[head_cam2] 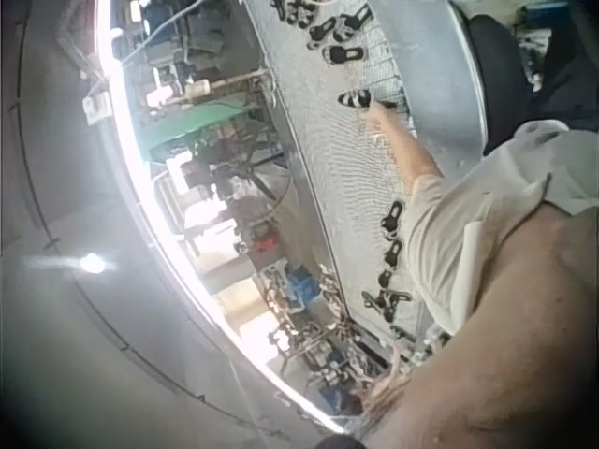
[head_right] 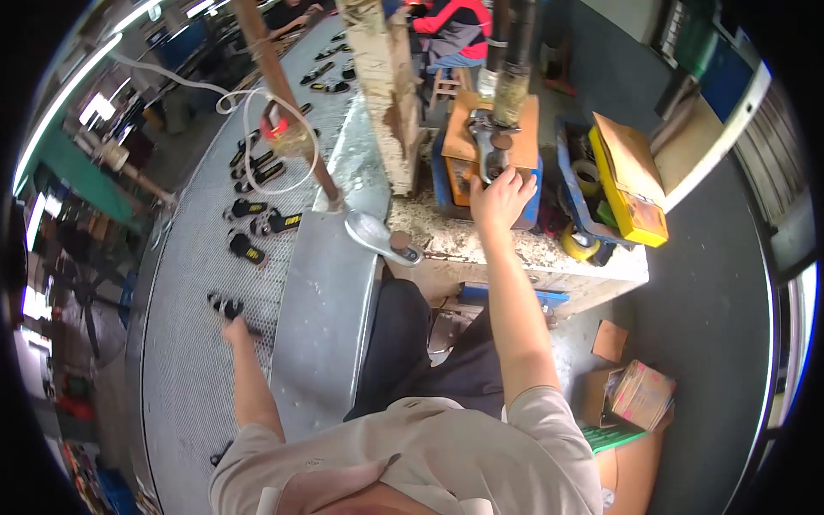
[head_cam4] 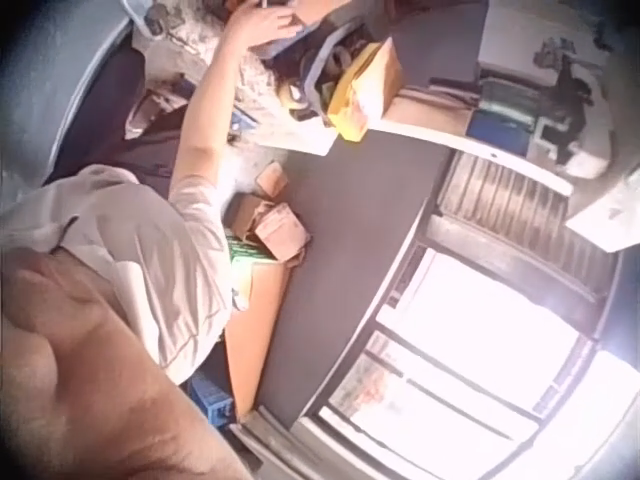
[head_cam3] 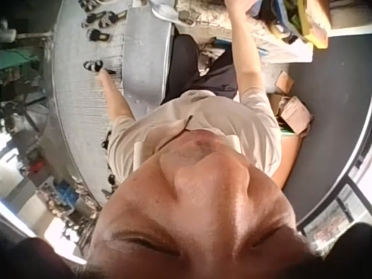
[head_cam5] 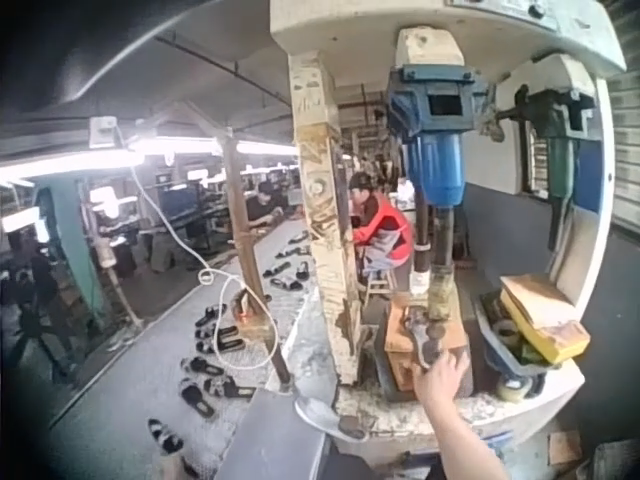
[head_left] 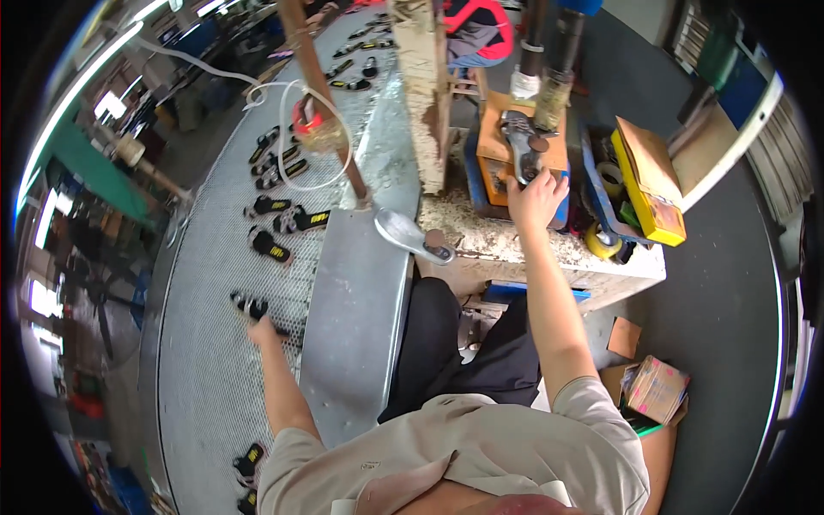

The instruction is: Buff the edges and soles of sandals using a stationary buffing machine in a factory setting.

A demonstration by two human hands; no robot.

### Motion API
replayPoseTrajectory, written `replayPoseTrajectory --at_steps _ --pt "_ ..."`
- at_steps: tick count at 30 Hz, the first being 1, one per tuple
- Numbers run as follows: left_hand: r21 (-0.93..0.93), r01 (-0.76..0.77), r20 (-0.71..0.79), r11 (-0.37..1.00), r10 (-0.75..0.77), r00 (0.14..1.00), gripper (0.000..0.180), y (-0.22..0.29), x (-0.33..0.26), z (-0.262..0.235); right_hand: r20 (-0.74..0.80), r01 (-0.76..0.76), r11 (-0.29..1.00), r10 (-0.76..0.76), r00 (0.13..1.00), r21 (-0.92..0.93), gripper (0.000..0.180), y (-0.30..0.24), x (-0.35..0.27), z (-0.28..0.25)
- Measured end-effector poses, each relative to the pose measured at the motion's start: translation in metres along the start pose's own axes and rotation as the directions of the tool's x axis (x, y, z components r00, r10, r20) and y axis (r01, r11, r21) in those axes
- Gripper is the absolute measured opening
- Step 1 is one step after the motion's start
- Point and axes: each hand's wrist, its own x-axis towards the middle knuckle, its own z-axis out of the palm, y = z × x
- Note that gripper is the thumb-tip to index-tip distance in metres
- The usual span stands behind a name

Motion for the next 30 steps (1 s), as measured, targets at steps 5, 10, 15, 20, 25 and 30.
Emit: replayPoseTrajectory --at_steps 5,10,15,20,25,30 --pt "-0.303 0.333 0.656 0.893 -0.058 0.753 0.046 -0.018 -0.065 0.048 0.056 -0.068 0.997 0.069 0.996 -0.022 0.055 0.016 0.014 0.028" --pt "-0.420 0.575 0.842 0.702 0.064 0.536 0.032 -0.061 -0.240 0.080 0.169 -0.157 0.859 0.084 0.982 0.487 0.072 -0.014 -0.084 -0.066" --pt "-0.323 0.770 0.945 0.550 0.137 0.298 0.074 -0.052 -0.363 0.055 0.630 -0.419 0.664 -0.101 0.770 0.619 0.057 -0.076 -0.237 -0.129" --pt "-0.554 0.639 0.820 0.533 0.219 0.528 0.067 -0.068 -0.284 -0.004 0.760 -0.512 0.575 -0.364 0.538 0.638 0.065 -0.143 -0.291 -0.153" --pt "-0.855 0.405 0.486 0.323 0.227 0.844 0.061 -0.106 -0.064 -0.131 0.780 -0.558 0.554 -0.518 0.351 0.618 0.061 -0.100 -0.290 -0.187" --pt "-0.830 0.033 -0.196 0.556 -0.346 0.917 0.073 -0.145 0.044 -0.298 0.702 -0.475 0.656 -0.120 0.702 0.587 0.068 0.013 -0.287 -0.153"
